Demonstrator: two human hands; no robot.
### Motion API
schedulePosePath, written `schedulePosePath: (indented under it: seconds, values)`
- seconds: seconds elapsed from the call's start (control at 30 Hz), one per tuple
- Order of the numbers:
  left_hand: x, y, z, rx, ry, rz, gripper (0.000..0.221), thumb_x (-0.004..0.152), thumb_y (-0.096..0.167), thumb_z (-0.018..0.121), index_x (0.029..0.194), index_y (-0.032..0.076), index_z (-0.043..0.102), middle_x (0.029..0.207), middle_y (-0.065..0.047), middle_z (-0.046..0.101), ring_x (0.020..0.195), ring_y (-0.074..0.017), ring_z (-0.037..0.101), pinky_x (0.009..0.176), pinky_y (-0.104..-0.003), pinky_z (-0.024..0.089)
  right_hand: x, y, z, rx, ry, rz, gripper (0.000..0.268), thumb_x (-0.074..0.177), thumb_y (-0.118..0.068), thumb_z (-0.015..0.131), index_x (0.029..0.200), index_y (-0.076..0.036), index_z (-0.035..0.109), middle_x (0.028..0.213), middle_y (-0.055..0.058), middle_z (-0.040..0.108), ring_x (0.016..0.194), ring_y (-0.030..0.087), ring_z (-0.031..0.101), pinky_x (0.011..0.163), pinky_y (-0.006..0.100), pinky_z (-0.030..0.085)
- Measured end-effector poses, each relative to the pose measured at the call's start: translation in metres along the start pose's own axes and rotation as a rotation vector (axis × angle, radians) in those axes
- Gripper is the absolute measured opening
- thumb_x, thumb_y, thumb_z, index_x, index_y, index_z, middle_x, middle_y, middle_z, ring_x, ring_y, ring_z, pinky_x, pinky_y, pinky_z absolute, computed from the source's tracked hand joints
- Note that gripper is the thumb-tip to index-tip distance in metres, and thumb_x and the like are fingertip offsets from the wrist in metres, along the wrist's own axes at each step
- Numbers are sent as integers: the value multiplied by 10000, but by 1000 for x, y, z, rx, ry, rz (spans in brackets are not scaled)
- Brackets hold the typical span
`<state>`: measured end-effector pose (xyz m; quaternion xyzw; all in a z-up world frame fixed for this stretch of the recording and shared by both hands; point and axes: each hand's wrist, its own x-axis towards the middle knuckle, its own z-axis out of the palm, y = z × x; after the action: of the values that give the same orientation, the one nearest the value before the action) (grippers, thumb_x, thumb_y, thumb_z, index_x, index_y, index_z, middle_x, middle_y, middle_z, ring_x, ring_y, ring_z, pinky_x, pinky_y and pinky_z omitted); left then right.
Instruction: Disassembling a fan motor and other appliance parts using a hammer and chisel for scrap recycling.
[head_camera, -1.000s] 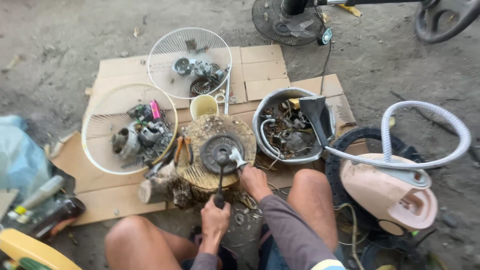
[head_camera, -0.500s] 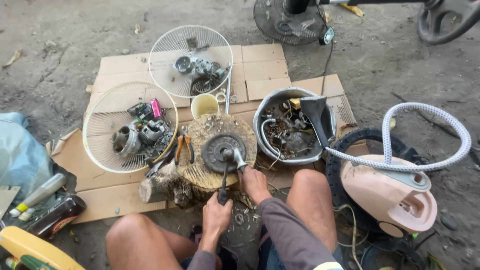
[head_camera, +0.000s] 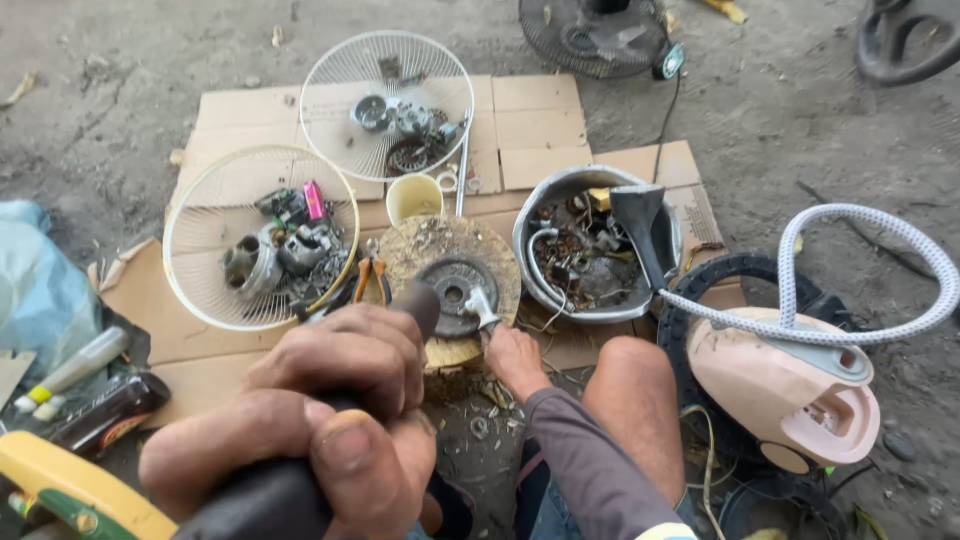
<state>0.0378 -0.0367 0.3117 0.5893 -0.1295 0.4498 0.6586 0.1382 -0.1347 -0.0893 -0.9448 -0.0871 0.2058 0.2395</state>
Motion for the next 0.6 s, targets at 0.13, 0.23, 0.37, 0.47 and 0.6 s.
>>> schedulePosePath:
  seconds: [0.13, 0.23, 0.37, 0.47, 0.6]
  values:
    - [-112, -144, -47, 412, 7, -134, 171, 801, -33, 668, 775, 19, 506, 645, -155, 563, 597, -258, 592, 625, -368, 431, -6, 3, -3, 3, -115, 49, 486, 1016, -430, 469, 1030, 10, 674, 976, 240, 748, 928, 424, 725, 839, 536, 570]
    - [-229, -198, -114, 757, -66, -605, 109, 759, 73, 713, 753, -14, 647, 597, -144, 611, 488, -255, 587, 471, -333, 385, -5, -2, -12, 21, -97, 25, 473, 1013, -415, 472, 1022, 12, 675, 972, 238, 751, 921, 421, 722, 839, 533, 566]
    - [-222, -191, -126, 797, -216, -1263, 167, 911, 138, 629, 1032, 39, 687, 765, -42, 667, 567, -165, 603, 451, -285, 499, -2, 4, -2, 33, -64, 29, 458, 1036, -398, 475, 1002, 14, 671, 984, 230, 738, 854, 431, 708, 774, 534, 543]
    - [-199, -186, -129, 967, -208, -1197, 287, 815, 253, 670, 992, 33, 718, 832, -149, 765, 704, -332, 702, 687, -422, 555, -5, 3, -5, 115, -44, 14, 425, 1032, -383, 483, 1030, 5, 656, 997, 237, 731, 850, 445, 704, 769, 546, 548]
    - [-214, -209, -154, 953, -330, -1352, 295, 818, 253, 615, 992, 42, 724, 865, -152, 769, 788, -343, 698, 761, -421, 549, -8, 1, -8, 427, -288, 266, 367, 1096, -432, 400, 1184, -111, 555, 1000, 80, 656, 773, 176, 656, 715, 363, 601]
